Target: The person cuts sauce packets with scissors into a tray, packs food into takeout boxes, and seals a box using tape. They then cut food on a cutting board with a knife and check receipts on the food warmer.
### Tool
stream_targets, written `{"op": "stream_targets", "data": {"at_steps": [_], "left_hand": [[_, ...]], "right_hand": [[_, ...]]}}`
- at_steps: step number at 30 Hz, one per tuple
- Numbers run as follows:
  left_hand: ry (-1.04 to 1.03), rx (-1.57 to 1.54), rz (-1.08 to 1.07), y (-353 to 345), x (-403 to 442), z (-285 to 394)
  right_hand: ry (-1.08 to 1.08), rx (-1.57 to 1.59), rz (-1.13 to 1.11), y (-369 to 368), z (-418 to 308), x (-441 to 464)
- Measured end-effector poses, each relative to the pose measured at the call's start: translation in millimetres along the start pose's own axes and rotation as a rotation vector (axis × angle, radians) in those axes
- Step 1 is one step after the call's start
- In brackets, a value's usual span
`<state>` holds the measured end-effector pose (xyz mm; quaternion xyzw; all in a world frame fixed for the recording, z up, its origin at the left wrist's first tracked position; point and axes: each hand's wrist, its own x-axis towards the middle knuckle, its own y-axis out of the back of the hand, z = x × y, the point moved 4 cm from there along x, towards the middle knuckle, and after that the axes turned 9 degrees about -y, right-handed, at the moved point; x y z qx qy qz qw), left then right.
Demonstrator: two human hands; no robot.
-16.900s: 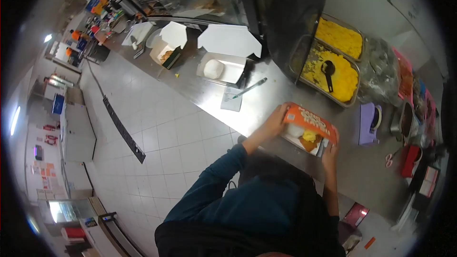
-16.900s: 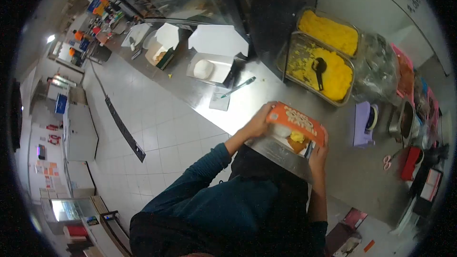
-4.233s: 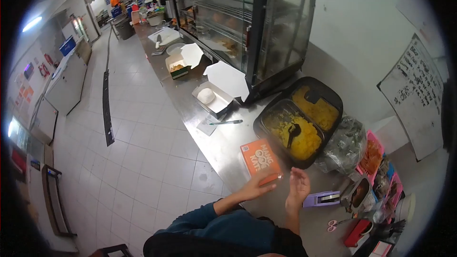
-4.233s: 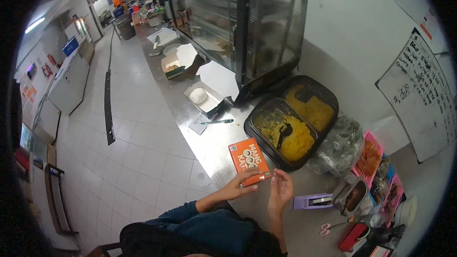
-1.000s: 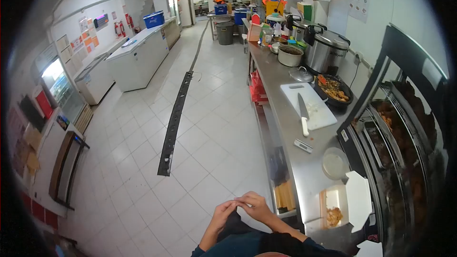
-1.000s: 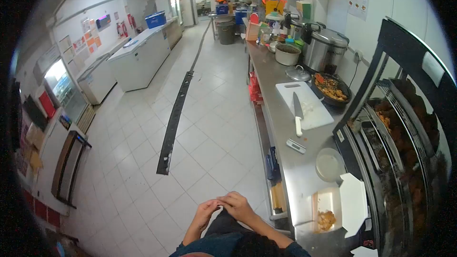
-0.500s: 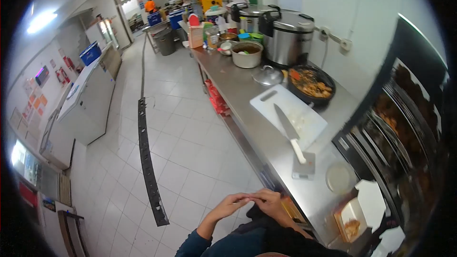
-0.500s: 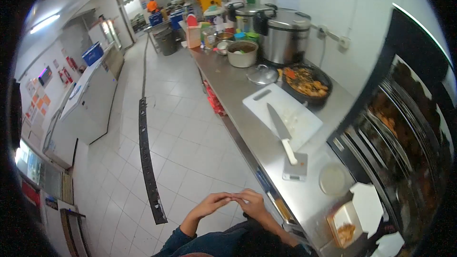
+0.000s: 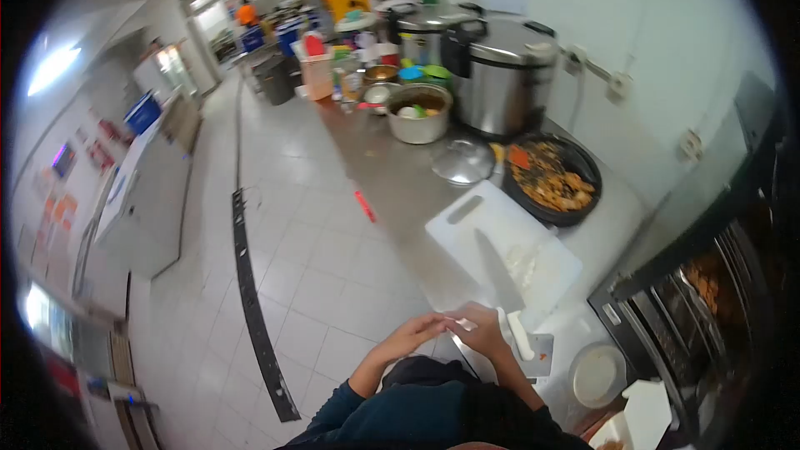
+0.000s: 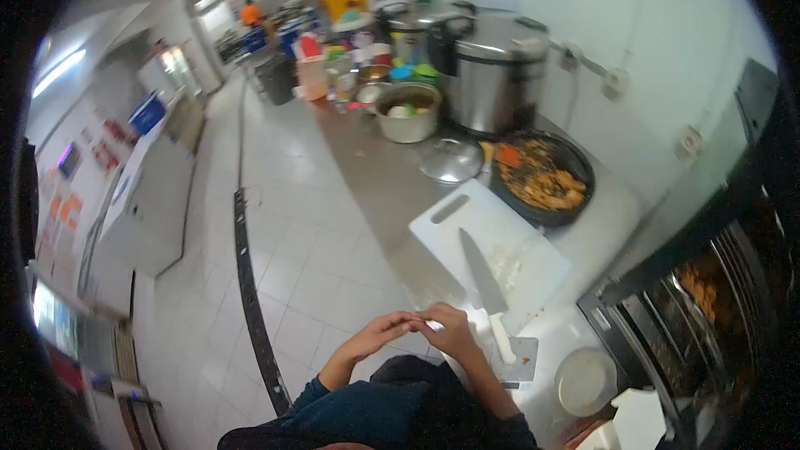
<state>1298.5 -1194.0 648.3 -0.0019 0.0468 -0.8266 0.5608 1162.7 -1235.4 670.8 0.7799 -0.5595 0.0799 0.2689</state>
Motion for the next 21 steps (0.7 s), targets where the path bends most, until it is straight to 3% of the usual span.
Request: {"op": "stream_targets", "data": {"at_steps": [7, 11, 12, 15, 16, 19, 21], "left_hand": [[0.054, -0.118, -0.311, 9.9, 99.4, -1.3], [0.085, -0.06, -0.64, 13.6, 159.3, -0.4], [0.12, -0.109, -0.714, 15.8, 171.7, 5.7], [0.106, 0.132, -0.966, 35.8, 213.9, 11.7], [-0.008, 0.184, -1.028, 41.7, 228.3, 1.1], [-0.113, 0.537, -1.052, 53.0, 265.3, -2.9], [-0.191, 1.027, -0.958, 62.0, 283.0, -11.1]], "right_hand": [[-0.226, -0.11, 0.289, 37.2, 50.0, 23.6], [-0.327, -0.2, 0.394, 56.4, 67.9, 39.9], [-0.437, -0.212, 0.425, 55.6, 74.1, 42.3], [-0.55, -0.133, 0.525, 52.9, 89.5, 58.5], [-0.673, -0.095, 0.516, 51.9, 91.7, 62.5], [-0.651, -0.344, 0.529, 44.7, 113.0, 68.6], [-0.881, -0.541, 0.503, 37.4, 120.6, 57.0]]}}
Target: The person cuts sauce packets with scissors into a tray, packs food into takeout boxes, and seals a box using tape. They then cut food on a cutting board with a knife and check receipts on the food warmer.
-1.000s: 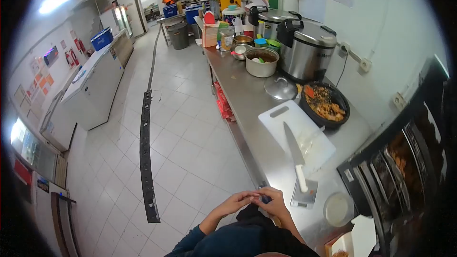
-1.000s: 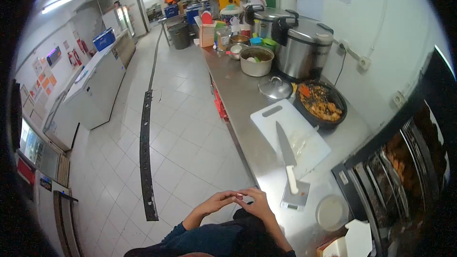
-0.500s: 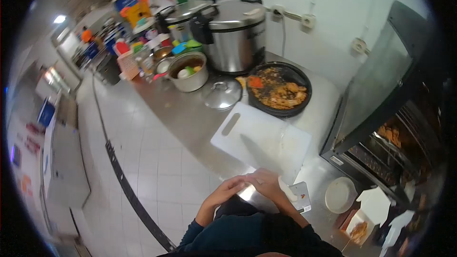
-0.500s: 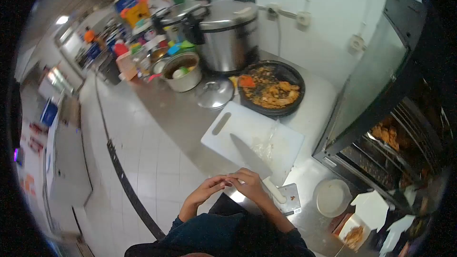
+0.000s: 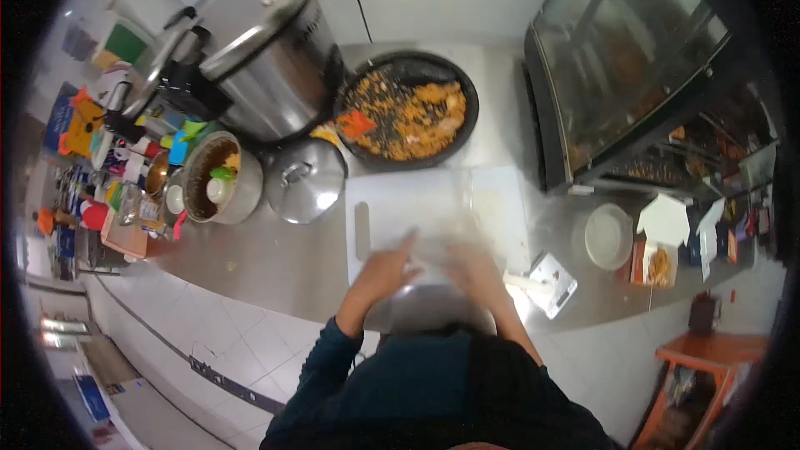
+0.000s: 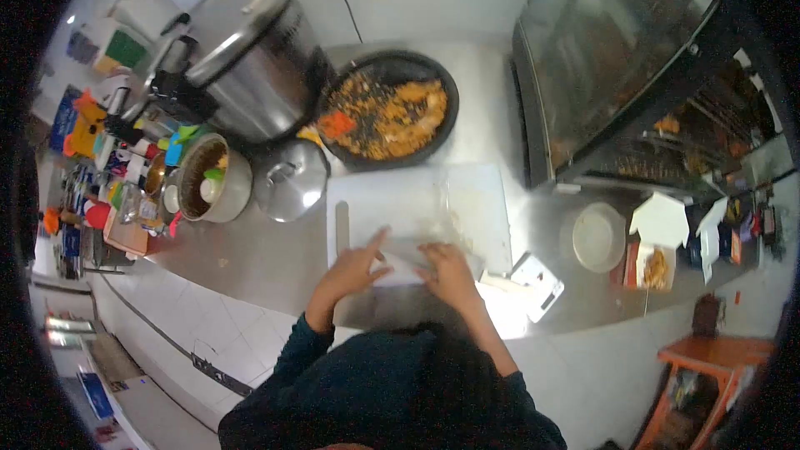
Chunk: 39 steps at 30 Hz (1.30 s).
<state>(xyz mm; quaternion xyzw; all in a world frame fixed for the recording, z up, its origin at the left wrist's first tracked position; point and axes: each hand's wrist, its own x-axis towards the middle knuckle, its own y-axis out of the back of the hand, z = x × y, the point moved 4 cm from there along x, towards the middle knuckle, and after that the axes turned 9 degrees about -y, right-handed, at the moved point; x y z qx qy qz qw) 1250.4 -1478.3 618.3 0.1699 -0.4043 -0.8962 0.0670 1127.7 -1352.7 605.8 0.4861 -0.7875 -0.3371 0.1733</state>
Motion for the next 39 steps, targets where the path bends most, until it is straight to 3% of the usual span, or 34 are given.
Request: {"op": "stream_targets", "data": {"at_steps": [2, 4, 5, 9, 12, 14, 17, 19, 21, 22, 23, 25, 27, 28, 30, 31, 34, 35, 37, 39], "left_hand": [[0.224, 0.239, -0.054, 4.8, 6.1, -10.8], [0.147, 0.144, 0.041, -1.7, 8.7, -24.5], [0.11, 0.1, 0.097, -3.2, 9.7, -28.4], [0.125, 0.024, -0.017, -17.1, 5.6, -22.3], [0.044, -0.112, -0.032, -34.1, -1.9, -15.2], [-0.023, -0.253, 0.001, -39.7, -8.4, -5.9], [-0.031, -0.732, 0.104, -40.1, -25.0, 11.6], [-0.135, -0.583, 0.219, -45.4, -31.4, 20.0], [-0.176, -0.649, 0.231, -67.5, -29.5, 17.1], [-0.213, -0.594, 0.349, -74.5, -26.7, 17.4], [-0.247, -0.536, 0.462, -79.6, -22.6, 19.6], [-0.182, -0.665, 0.482, -77.0, -18.4, 25.0], [-0.117, -0.914, 0.576, -69.9, -13.6, 34.5], [-0.091, -1.093, 0.658, -64.2, -10.4, 35.7], [-0.07, -0.998, 0.73, -58.1, -8.9, 23.8], [-0.064, -0.899, 0.737, -57.6, -9.9, 13.8], [0.035, -0.827, 0.836, -52.4, -11.4, -4.2], [0.099, -0.843, 0.828, -50.9, -15.6, -9.8], [0.252, -0.818, 0.81, -49.6, -27.8, -11.8], [0.238, -0.795, 0.835, -54.1, -38.1, -23.2]], "right_hand": [[-0.1, -0.225, 0.014, -5.8, 24.4, -5.1], [-0.191, -0.355, 0.161, 14.0, 30.3, -22.8], [-0.282, -0.505, 0.121, 10.8, 50.1, -33.2], [-0.418, -0.468, 0.157, 8.5, 103.8, -60.1], [-0.339, -0.298, 0.082, 17.3, 98.1, -61.9], [-0.401, -0.006, 0.025, 18.6, 102.5, -67.6], [-0.43, 0.241, -0.003, 19.5, 81.2, -75.2], [-0.371, 0.326, 0.044, 10.7, 71.9, -76.2], [-0.311, 0.388, 0.116, 1.4, 51.7, -69.0], [-0.309, 0.337, 0.146, 1.6, 32.0, -60.8], [-0.326, 0.475, 0.157, -7.6, 22.0, -51.9], [-0.267, 0.565, 0.179, -23.0, 3.4, -35.5], [-0.253, 1.083, 0.08, -63.5, 9.0, -26.1], [-0.229, 1.037, 0.122, -55.3, -14.2, -20.5], [-0.104, 0.802, 0.191, -60.3, -21.6, -17.8], [0.055, 1.027, 0.154, -63.3, -25.0, -14.7], [0.201, 0.932, -0.018, -56.2, -29.1, -13.7], [0.029, 0.901, -0.12, -59.4, -24.0, -15.8], [0.089, 0.661, 0.046, -41.7, -20.8, -14.6], [0.036, 0.553, 0.239, -41.6, 0.7, -20.6]]}}
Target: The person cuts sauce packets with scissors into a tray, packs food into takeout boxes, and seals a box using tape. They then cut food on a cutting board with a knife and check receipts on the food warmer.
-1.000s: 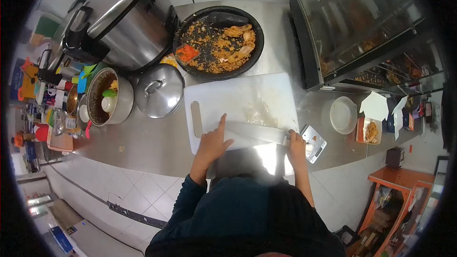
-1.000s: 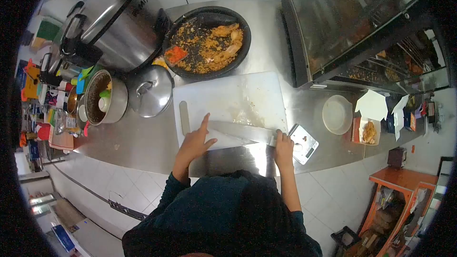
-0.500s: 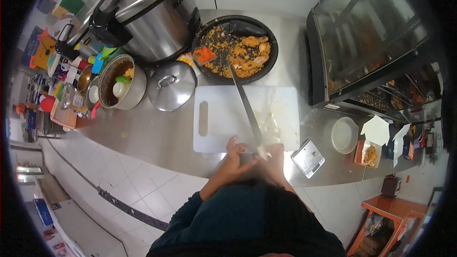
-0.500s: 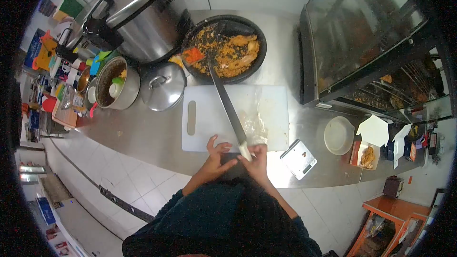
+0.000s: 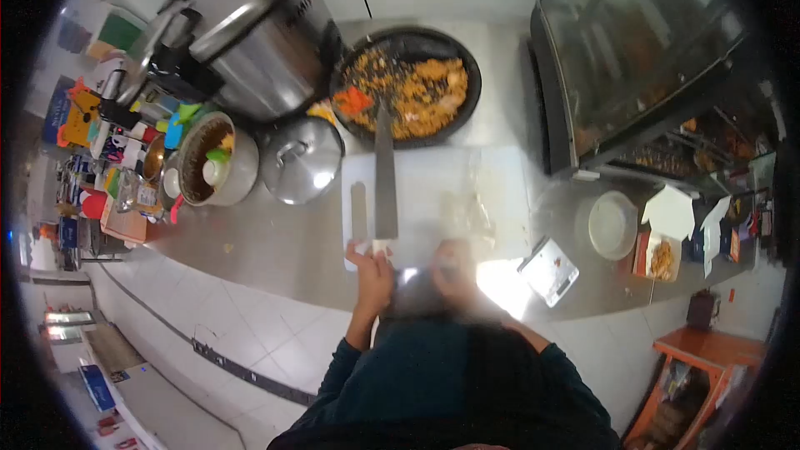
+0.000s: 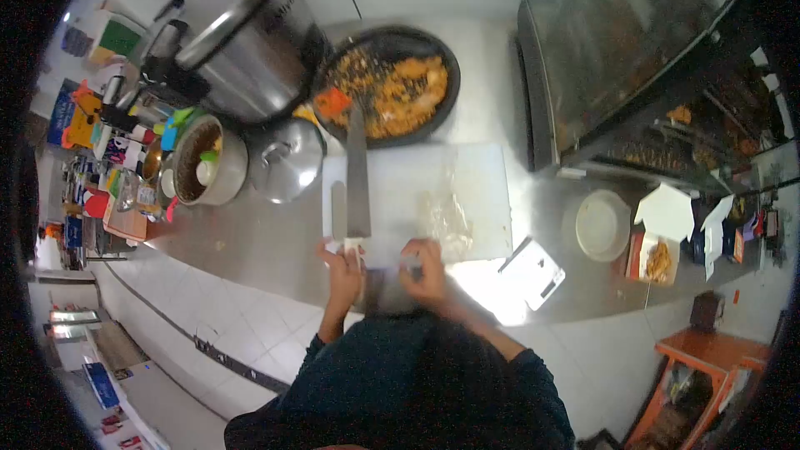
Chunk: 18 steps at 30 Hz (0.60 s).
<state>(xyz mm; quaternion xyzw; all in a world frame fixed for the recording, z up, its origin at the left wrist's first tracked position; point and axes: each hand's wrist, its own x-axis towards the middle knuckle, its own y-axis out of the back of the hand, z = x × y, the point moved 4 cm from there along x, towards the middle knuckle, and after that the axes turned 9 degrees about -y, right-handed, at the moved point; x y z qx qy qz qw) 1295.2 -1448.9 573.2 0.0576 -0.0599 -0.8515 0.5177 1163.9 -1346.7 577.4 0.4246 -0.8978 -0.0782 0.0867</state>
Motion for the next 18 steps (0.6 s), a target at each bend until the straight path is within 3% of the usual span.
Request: {"op": "stream_targets", "data": {"at_steps": [1, 3, 6, 7, 9, 10, 11, 13, 16, 18], "left_hand": [[-0.013, 0.004, 0.009, 8.0, -5.3, -4.9], [-0.093, 0.183, -0.119, 21.1, -10.5, -9.3], [-0.332, 0.649, -0.31, 41.1, -15.1, -55.4], [-0.385, 0.817, -0.392, 43.9, -13.1, -64.4], [-0.349, 0.864, -0.429, 41.5, -9.7, -63.0], [-0.356, 0.889, -0.425, 39.6, -8.0, -59.1], [-0.363, 0.914, -0.422, 37.7, -6.2, -55.3], [-0.094, 0.568, -0.323, 34.2, 3.8, -54.5], [-0.127, 0.379, -0.22, 24.2, 17.5, -48.1], [-0.188, 0.445, -0.187, 18.5, 20.7, -43.9]], "right_hand": [[0.219, -0.265, 0.031, 9.2, 3.9, -0.2], [0.175, -0.679, -0.146, 24.0, 9.1, -3.3], [0.228, -0.826, -0.134, 43.3, 13.1, -5.9], [0.138, -0.871, -0.17, 47.5, 26.3, -3.1], [-0.06, -0.954, -0.261, 53.8, 60.1, -6.5], [0.048, -0.798, -0.097, 64.0, 53.1, -2.4], [0.014, -0.532, 0.042, 75.7, 20.5, 5.6], [-0.114, -0.393, 0.24, 86.7, 8.8, 16.2], [-0.12, -0.282, 0.298, 95.9, -0.4, 24.4], [-0.092, -0.269, 0.31, 95.6, 13.6, 22.3]]}}
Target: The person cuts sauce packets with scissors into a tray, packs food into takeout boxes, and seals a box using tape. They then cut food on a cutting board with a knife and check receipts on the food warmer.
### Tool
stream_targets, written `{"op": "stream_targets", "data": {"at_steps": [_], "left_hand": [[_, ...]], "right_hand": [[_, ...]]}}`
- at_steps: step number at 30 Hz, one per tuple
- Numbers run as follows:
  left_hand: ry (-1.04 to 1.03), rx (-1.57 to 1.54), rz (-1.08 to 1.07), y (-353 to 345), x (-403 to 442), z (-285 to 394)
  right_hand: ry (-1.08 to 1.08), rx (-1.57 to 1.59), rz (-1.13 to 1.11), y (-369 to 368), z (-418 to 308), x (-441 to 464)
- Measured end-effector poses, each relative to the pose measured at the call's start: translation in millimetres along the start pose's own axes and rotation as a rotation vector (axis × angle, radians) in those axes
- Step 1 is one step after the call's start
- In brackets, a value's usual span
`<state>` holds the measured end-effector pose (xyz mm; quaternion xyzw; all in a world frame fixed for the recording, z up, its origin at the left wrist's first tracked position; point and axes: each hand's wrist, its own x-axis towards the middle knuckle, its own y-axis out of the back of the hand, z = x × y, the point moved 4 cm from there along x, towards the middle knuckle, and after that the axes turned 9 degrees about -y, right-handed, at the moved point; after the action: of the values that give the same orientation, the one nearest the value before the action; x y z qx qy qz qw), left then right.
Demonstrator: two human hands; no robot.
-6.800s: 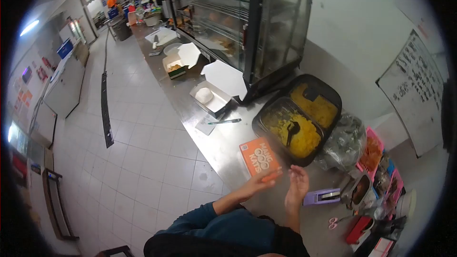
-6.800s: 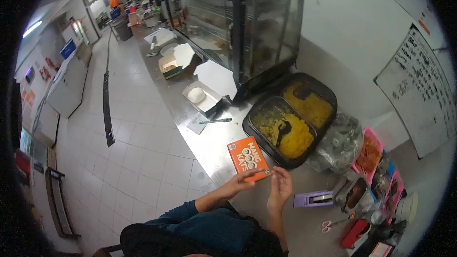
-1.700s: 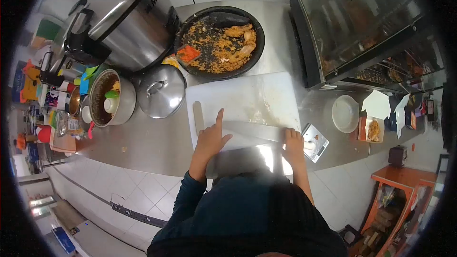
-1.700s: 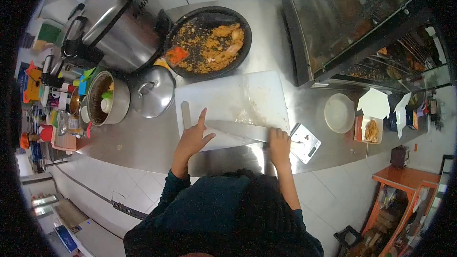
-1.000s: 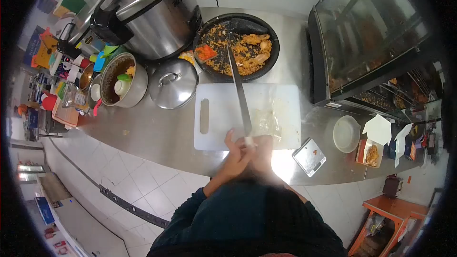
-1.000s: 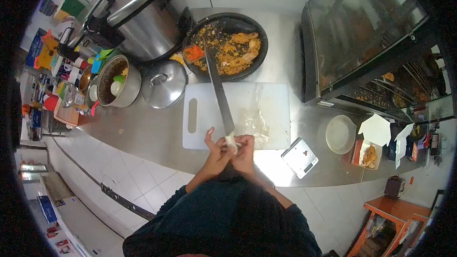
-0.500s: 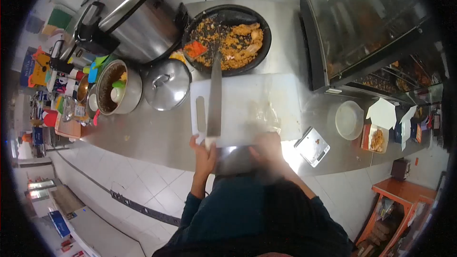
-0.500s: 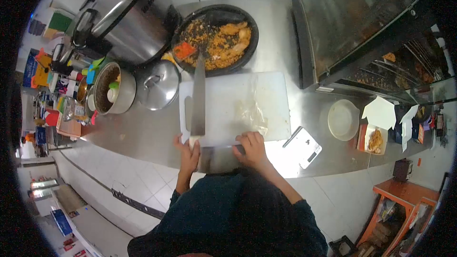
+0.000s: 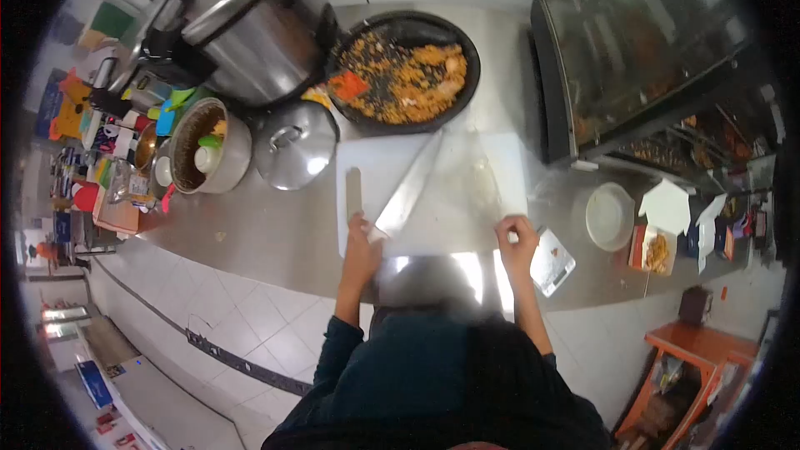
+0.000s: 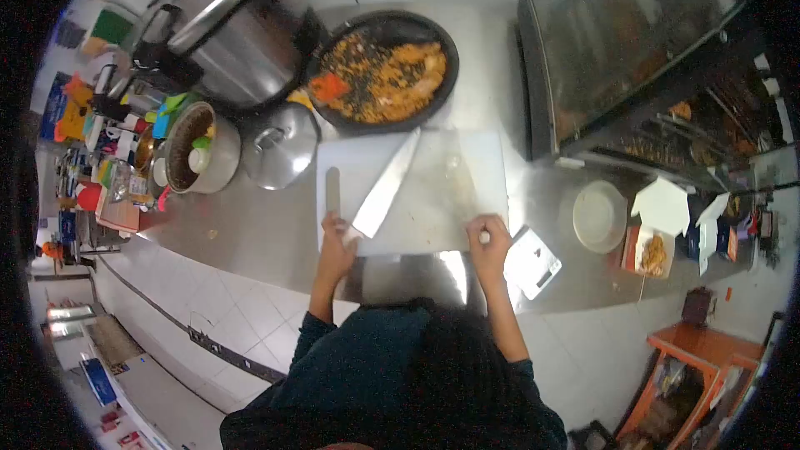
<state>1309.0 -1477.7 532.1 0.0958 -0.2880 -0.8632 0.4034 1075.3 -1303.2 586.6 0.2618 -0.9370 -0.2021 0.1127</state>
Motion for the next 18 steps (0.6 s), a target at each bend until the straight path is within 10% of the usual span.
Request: {"op": "stream_targets", "data": {"at_steps": [18], "left_hand": [[0.086, 0.145, 0.071, 5.2, -32.1, 0.1]], "right_hand": [[0.109, -0.346, -0.443, -46.2, -1.6, -31.9]]}}
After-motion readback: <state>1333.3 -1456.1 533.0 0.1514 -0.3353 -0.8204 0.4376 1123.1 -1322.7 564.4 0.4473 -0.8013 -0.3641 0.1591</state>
